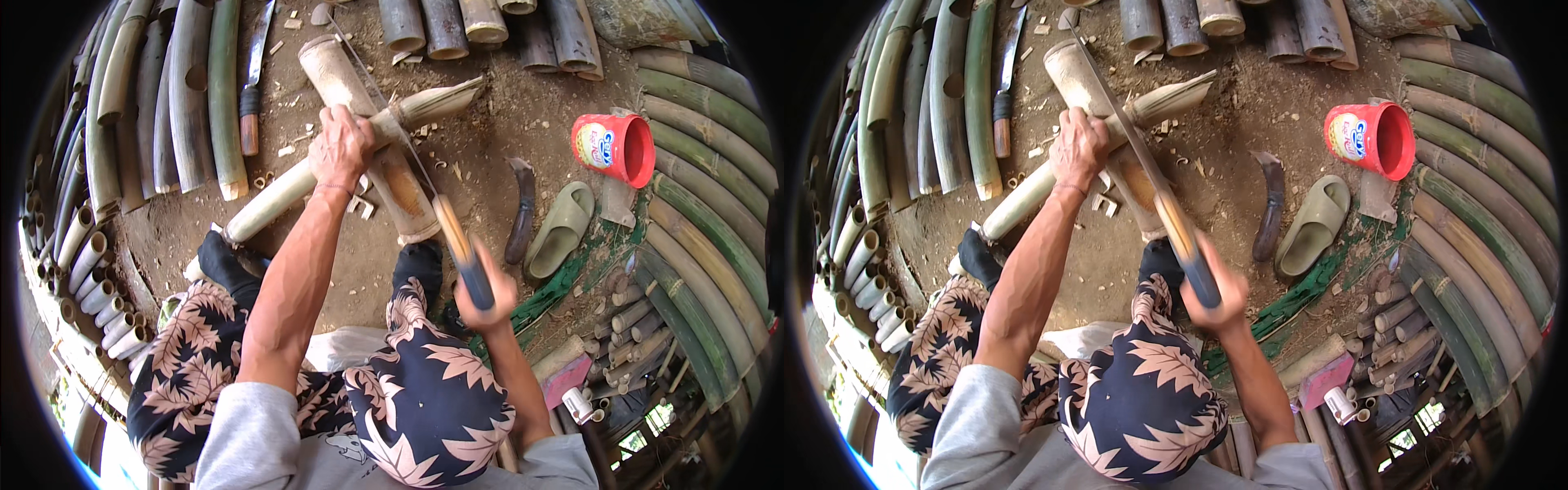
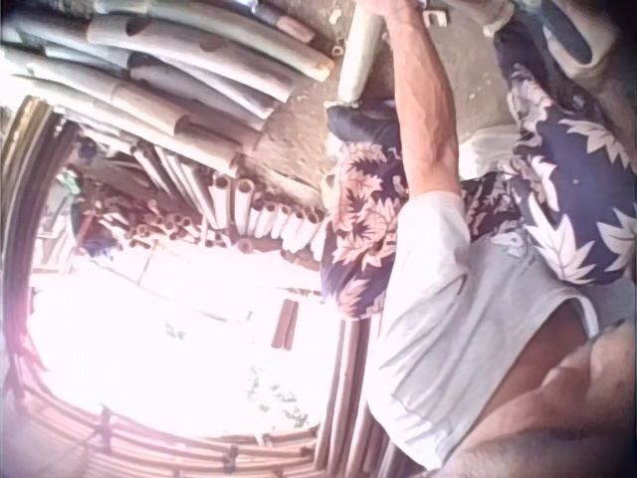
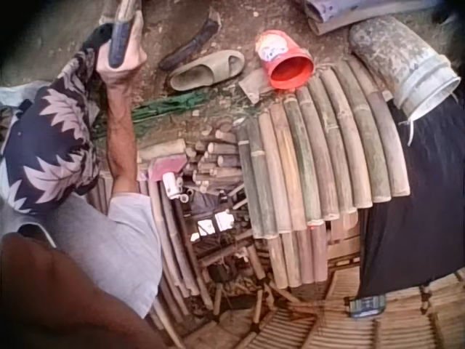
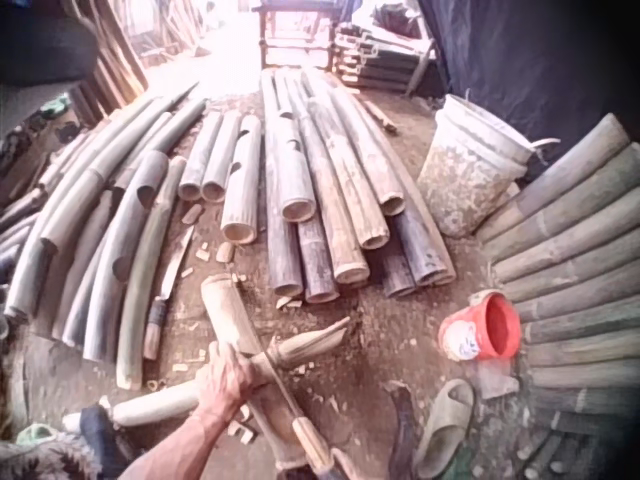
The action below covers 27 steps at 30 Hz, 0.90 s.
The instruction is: The person carves a hole in a bamboo pole with a hooked knife, measures lengths of several bamboo poles using a tape measure, and cuts a smaller bamboo pole with a handsaw.
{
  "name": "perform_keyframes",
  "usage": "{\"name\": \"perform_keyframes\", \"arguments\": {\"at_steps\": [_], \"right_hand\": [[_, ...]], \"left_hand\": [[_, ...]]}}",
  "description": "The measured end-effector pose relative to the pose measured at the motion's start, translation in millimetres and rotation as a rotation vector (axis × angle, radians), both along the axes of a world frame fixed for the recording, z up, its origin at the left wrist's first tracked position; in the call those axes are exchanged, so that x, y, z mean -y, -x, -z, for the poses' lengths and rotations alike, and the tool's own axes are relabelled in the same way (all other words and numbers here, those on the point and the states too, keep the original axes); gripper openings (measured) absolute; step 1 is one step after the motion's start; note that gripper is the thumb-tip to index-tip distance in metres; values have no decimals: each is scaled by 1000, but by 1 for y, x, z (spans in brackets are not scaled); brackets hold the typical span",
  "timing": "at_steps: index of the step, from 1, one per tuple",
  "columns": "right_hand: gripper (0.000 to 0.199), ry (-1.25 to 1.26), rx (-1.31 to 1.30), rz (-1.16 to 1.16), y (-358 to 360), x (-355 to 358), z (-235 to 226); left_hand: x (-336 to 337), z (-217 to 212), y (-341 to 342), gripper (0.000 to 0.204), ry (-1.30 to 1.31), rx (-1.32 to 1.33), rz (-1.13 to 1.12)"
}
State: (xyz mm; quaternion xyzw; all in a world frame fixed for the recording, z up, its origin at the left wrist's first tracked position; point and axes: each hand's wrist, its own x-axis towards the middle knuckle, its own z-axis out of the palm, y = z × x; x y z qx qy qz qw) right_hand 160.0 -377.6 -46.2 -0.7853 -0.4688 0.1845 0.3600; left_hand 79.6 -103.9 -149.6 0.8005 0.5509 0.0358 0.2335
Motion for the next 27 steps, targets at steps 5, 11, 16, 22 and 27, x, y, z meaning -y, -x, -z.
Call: {"name": "perform_keyframes", "arguments": {"at_steps": [5, 11, 16, 22, 27], "right_hand": [[60, 97, -89, -7, 18, 131, -43], [53, -168, -183, 109, -10, -65, 14], [60, 167, -173, 30, 15, 137, -38], [53, -86, -100, 87, -9, -7, 24], [66, 104, -16, -28, 0, 46, -19]], "left_hand": [[-7, 7, 3, 28, -78, -29, -53], [-1, 6, -9, 29, -49, -28, 27], [-7, 13, 5, 29, -81, -31, -58], [1, 8, -19, 29, -102, -13, -30], [-12, 6, -1, 28, -58, -18, -36]]}}
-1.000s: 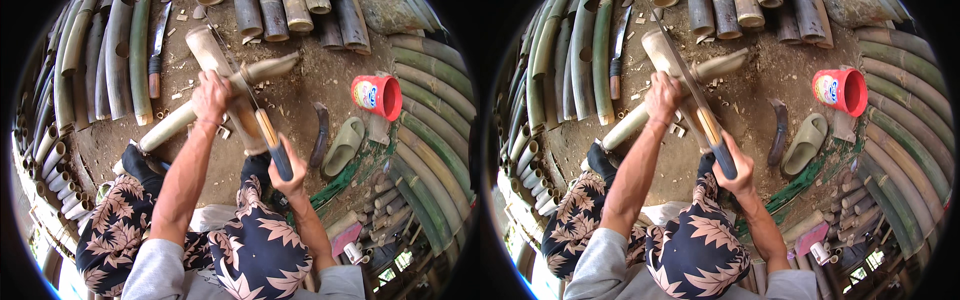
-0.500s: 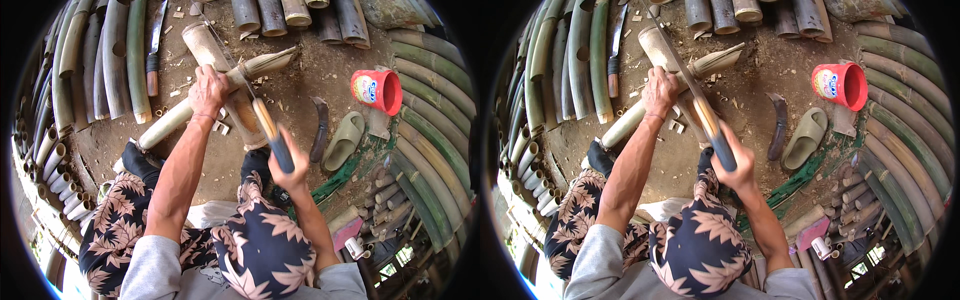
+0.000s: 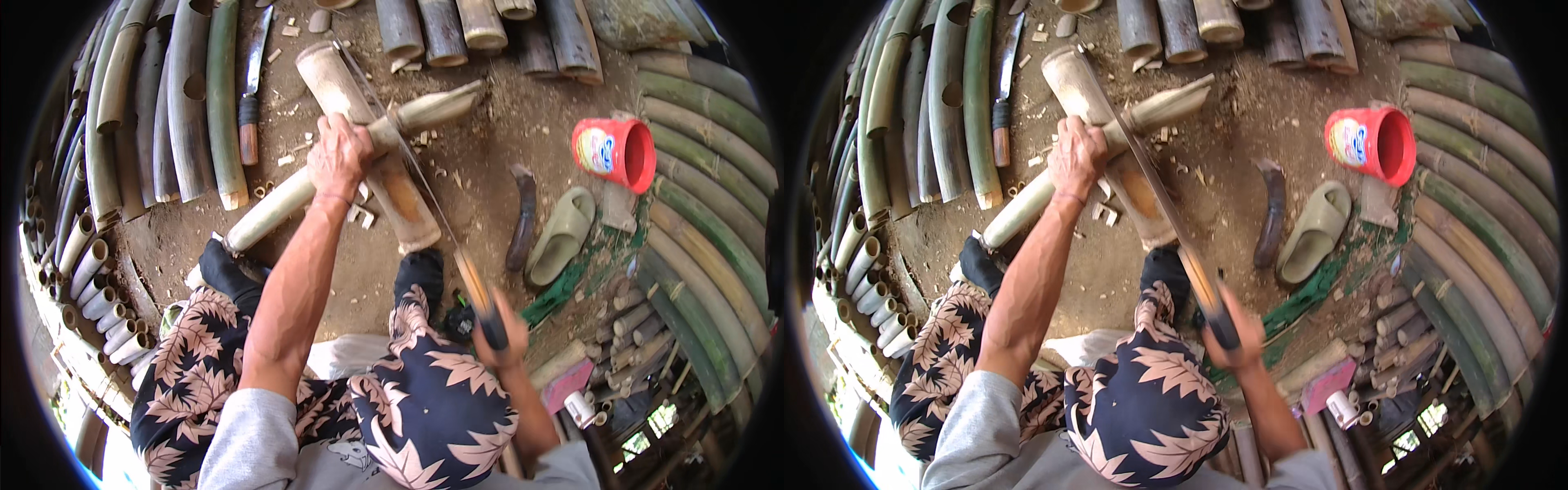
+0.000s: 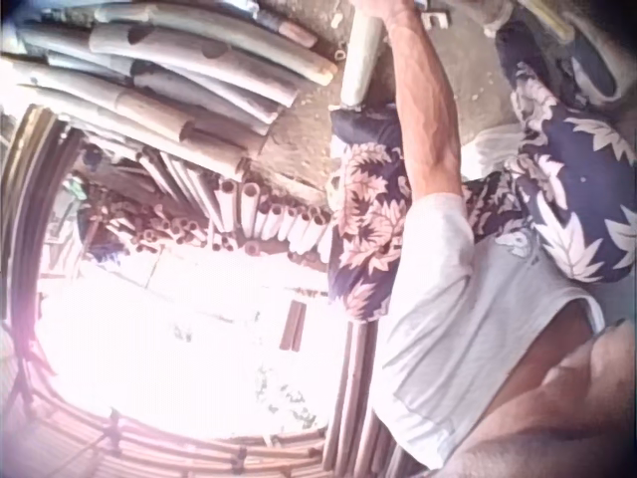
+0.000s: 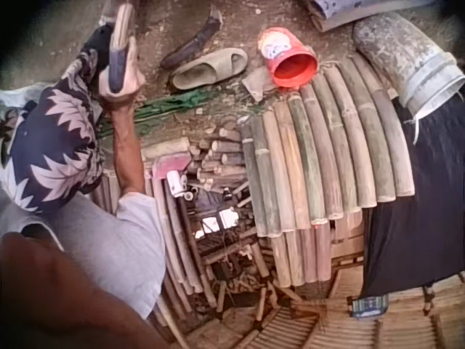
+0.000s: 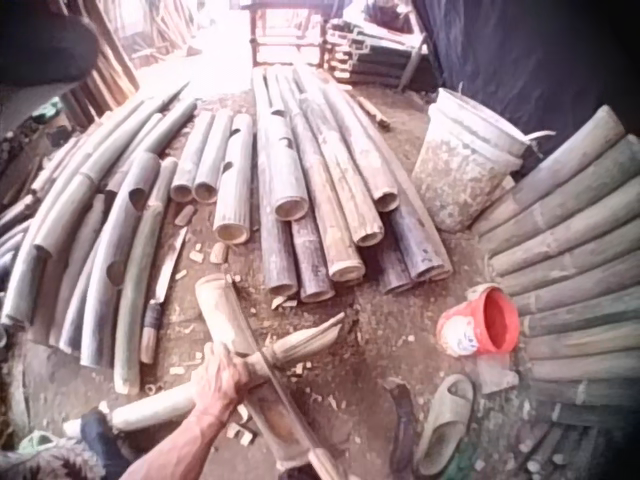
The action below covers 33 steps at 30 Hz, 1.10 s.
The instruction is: The person carves a hole in a bamboo pole with a hooked knife, measures lengths of several bamboo poles using a tape measure, and cuts a smaller bamboo pole with a handsaw.
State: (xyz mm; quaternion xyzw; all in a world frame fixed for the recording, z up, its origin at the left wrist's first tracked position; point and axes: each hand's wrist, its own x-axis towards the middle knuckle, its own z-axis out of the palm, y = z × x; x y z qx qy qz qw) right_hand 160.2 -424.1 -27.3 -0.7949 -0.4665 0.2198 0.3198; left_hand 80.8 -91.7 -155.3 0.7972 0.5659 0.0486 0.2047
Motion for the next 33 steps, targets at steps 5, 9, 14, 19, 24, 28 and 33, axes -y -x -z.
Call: {"name": "perform_keyframes", "arguments": {"at_steps": [5, 9, 14, 19, 24, 28, 33], "right_hand": [[67, 28, -110, 3, 7, 69, -3], [64, -361, -141, 103, -15, -119, 48], [62, 27, -120, 34, 2, 40, -8], [58, 29, -86, 57, 0, 14, 26], [56, -159, -152, 152, -8, -107, 40], [59, 20, -162, 17, 6, 67, -15], [55, -114, -88, 78, -4, -27, 39]], "left_hand": [[8, -6, 0, 28, 17, -26, -44], [7, 1, -12, 29, 32, -2, 30], [-2, 6, 0, 28, -13, 0, 4], [7, -4, -4, 26, 31, -6, -26], [10, 1, -2, 25, 10, 22, 57], [4, 4, 6, 27, 1, 14, -19], [7, 2, -6, 27, 9, 19, -4]]}}
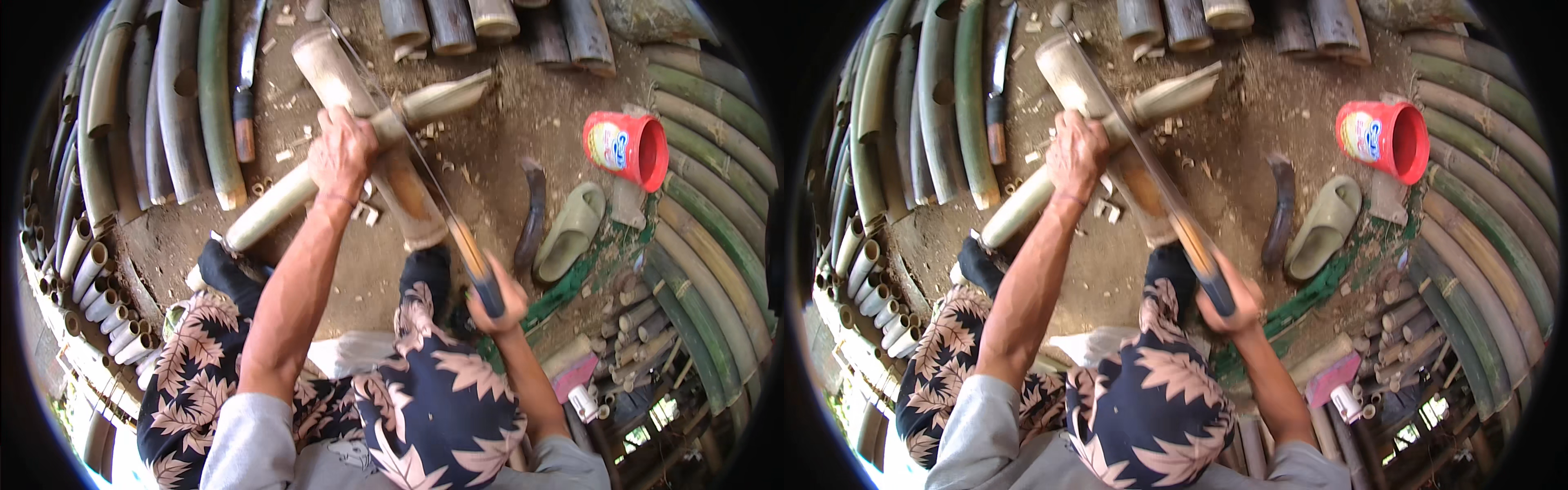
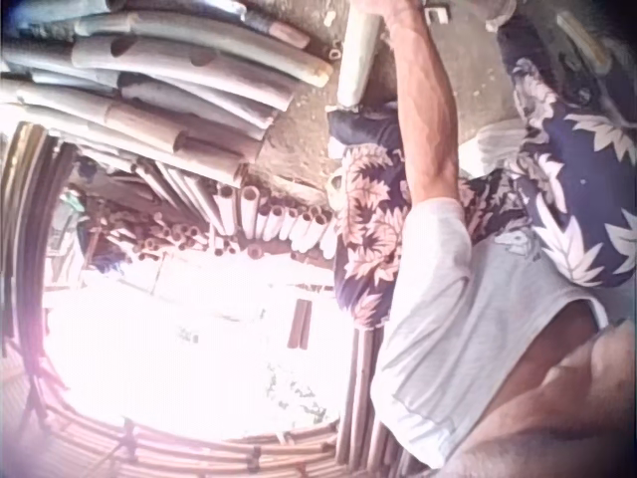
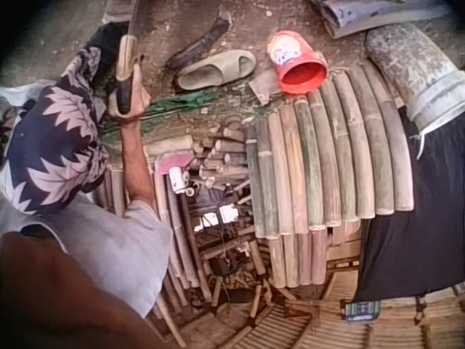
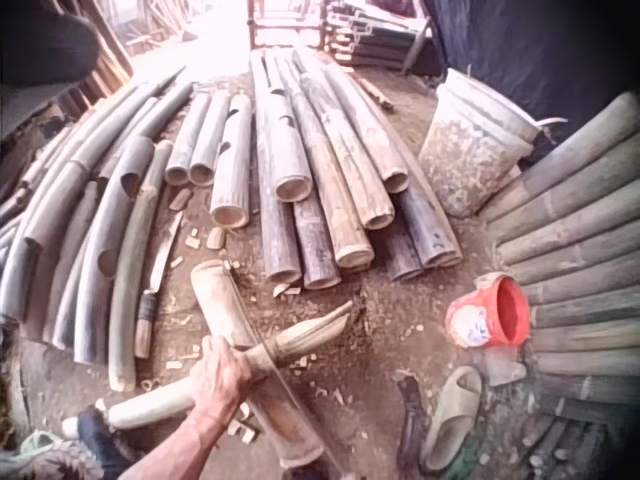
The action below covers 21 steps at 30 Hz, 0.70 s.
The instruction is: The person carves a hole in a bamboo pole with a hooked knife, measures lengths of several bamboo poles using a tape measure, and cuts a smaller bamboo pole with a handsaw.
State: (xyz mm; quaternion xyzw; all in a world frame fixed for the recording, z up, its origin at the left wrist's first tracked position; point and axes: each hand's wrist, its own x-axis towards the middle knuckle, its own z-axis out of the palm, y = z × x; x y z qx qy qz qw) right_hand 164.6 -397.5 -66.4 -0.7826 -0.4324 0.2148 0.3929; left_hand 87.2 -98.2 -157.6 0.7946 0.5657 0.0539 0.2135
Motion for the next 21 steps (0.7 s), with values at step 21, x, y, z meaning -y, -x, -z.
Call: {"name": "perform_keyframes", "arguments": {"at_steps": [21], "right_hand": [[59, -315, -80, 39, -10, -95, 26]], "left_hand": [[1, -3, 5, 28, 4, 15, 74]]}}
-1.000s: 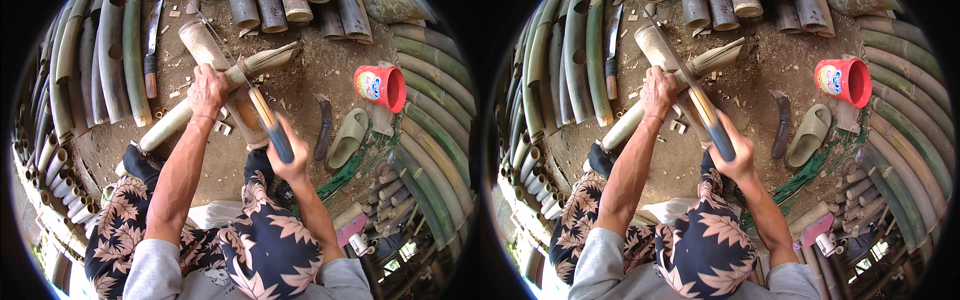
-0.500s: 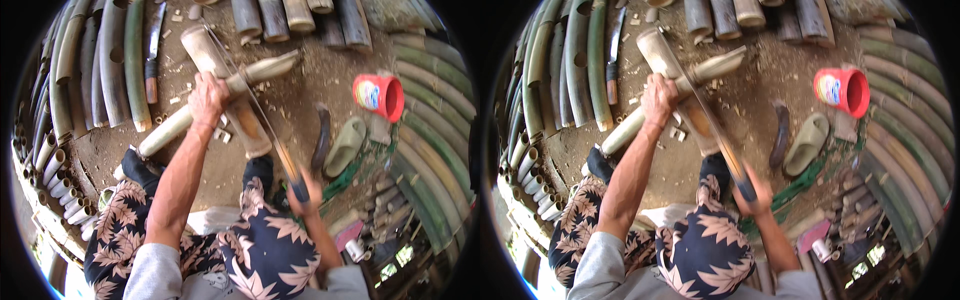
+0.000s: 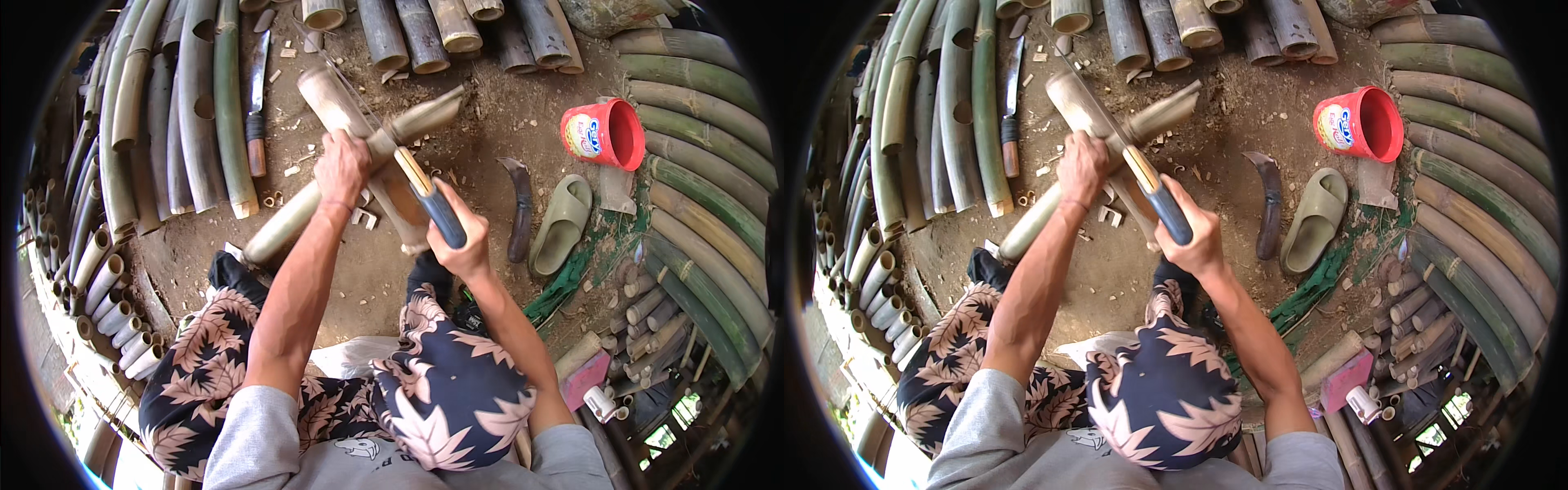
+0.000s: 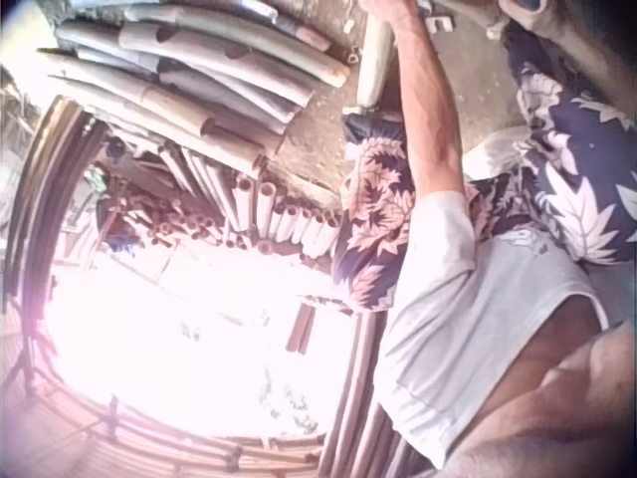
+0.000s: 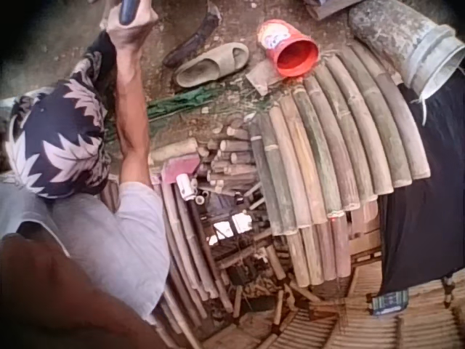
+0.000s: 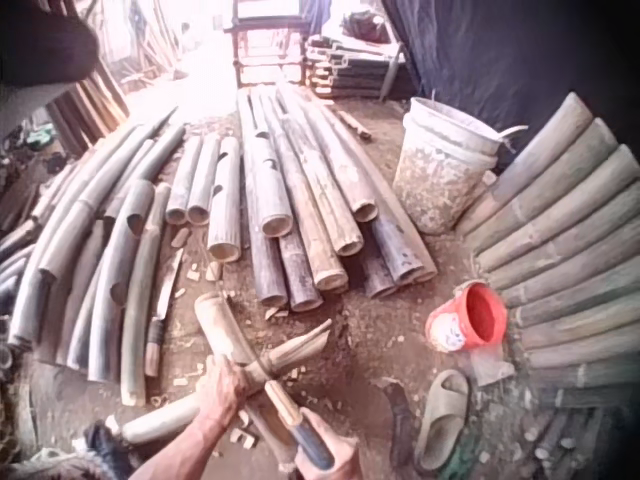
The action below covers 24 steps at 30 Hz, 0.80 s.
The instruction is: The person carves a hole in a bamboo pole with a hooked knife, measures lengths of several bamboo poles using a tape measure, and cuts a smaller bamboo pole with a handsaw.
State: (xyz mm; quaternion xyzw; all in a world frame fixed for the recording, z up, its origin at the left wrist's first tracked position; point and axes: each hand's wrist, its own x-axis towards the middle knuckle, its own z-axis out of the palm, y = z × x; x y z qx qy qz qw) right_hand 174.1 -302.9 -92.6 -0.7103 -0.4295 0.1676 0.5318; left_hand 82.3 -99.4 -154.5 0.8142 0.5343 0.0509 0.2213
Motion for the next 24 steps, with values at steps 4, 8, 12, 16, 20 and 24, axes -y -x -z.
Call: {"name": "perform_keyframes", "arguments": {"at_steps": [4, 8, 12, 16, 20, 24], "right_hand": [[65, 74, -92, 11, 17, 34, -9], [61, 65, -75, 26, 17, 34, -15], [59, 5, -31, 11, 21, 38, -21], [66, 57, -105, -13, 3, 37, -13], [66, 91, -140, -21, -2, 41, -9], [64, 135, -83, -26, -6, 36, -12]], "left_hand": [[33, 3, 15, 27, -27, 28, 72], [30, -5, 9, 25, -3, 45, 98], [31, -9, 12, 20, -237, 148, 151], [32, -19, -3, 22, -205, 15, 207], [21, -56, -23, 23, -210, 298, 221], [0, -94, -111, 67, 64, 165, 582]]}}
